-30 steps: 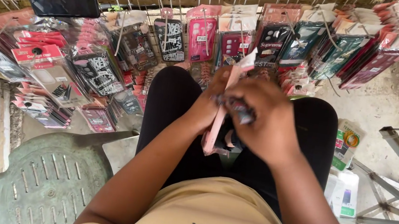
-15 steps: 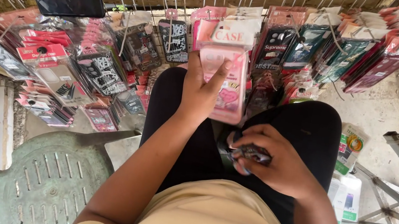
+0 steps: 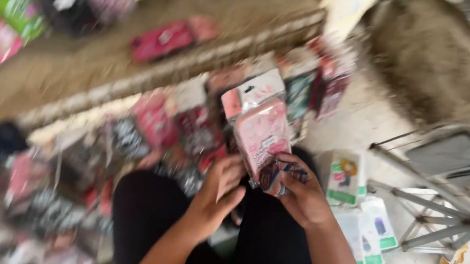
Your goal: Marking inventory or price codes on mobile phone case packaging using a marker.
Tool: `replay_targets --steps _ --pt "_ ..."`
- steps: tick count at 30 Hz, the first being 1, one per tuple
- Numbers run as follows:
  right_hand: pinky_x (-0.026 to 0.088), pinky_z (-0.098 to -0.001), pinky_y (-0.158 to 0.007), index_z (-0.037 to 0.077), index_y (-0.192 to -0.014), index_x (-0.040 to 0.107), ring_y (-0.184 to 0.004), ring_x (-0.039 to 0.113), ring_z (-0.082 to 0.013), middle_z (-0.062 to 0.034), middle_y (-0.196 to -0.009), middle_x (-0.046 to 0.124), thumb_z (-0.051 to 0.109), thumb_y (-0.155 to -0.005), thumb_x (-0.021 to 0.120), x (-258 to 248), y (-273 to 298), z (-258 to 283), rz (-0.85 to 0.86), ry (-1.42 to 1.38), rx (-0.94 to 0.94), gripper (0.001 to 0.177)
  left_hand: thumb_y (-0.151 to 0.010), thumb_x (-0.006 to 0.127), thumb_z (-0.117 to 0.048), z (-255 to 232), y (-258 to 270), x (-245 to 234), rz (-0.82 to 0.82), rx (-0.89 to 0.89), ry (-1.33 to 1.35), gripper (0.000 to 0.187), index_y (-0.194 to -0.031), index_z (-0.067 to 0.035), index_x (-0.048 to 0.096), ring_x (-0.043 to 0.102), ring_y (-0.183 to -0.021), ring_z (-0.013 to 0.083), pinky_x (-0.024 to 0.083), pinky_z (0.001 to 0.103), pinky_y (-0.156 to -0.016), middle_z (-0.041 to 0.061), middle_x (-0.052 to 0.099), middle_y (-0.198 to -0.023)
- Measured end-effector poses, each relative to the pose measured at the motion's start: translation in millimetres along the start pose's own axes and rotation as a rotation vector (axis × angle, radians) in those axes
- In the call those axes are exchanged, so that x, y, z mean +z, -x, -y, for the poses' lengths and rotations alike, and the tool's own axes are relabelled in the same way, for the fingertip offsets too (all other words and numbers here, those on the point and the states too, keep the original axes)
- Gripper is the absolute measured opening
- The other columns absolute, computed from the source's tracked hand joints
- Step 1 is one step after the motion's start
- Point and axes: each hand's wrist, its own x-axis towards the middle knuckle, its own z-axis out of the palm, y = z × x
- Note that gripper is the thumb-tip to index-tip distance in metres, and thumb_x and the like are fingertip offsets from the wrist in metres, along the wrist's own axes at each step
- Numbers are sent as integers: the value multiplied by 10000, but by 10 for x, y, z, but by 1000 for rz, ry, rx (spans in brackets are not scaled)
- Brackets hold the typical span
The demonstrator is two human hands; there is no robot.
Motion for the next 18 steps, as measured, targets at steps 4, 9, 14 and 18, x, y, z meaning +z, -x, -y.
replay_targets --steps 4,9,14,18 --pt "589 -415 -884 4 -1383 565 -1066 679 -319 -181 -1273 651 -45 -907 681 -443 -369 767 20 -140 -165 492 -993 562 -298 167 -46 49 187 18 -467 479 -1388 -27 537 523 -1369 264 377 380 -1125 120 550 -1486" --pt "525 -290 -684 71 -1407 593 -891 635 -202 -133 -1183 671 21 -925 662 -1257 -867 1073 -173 -161 -259 489 -962 629 -379 2231 -64 -69 598 82 -717 414 -1331 -195 667 192 -1454 563 212 629 -1139 226 214 -1632" --pt "526 -261 -598 110 -1404 615 -846 664 -177 -119 -1158 708 31 -931 645 -1849 -1056 877 -294 -137 -178 481 -972 666 -441 3373 169 -140 237 618 -1248 208 -1166 -471 735 321 -1423 375 421 418 -1057 77 371 -1595" --pt "525 -251 -577 82 -1369 616 -779 647 -177 -127 -1149 693 28 -950 629 -2070 -988 658 -308 -163 -96 422 -985 640 -469 3519 208 -226 389 372 -1190 238 -1199 -470 745 282 -1397 482 370 541 -1049 83 304 -1602"
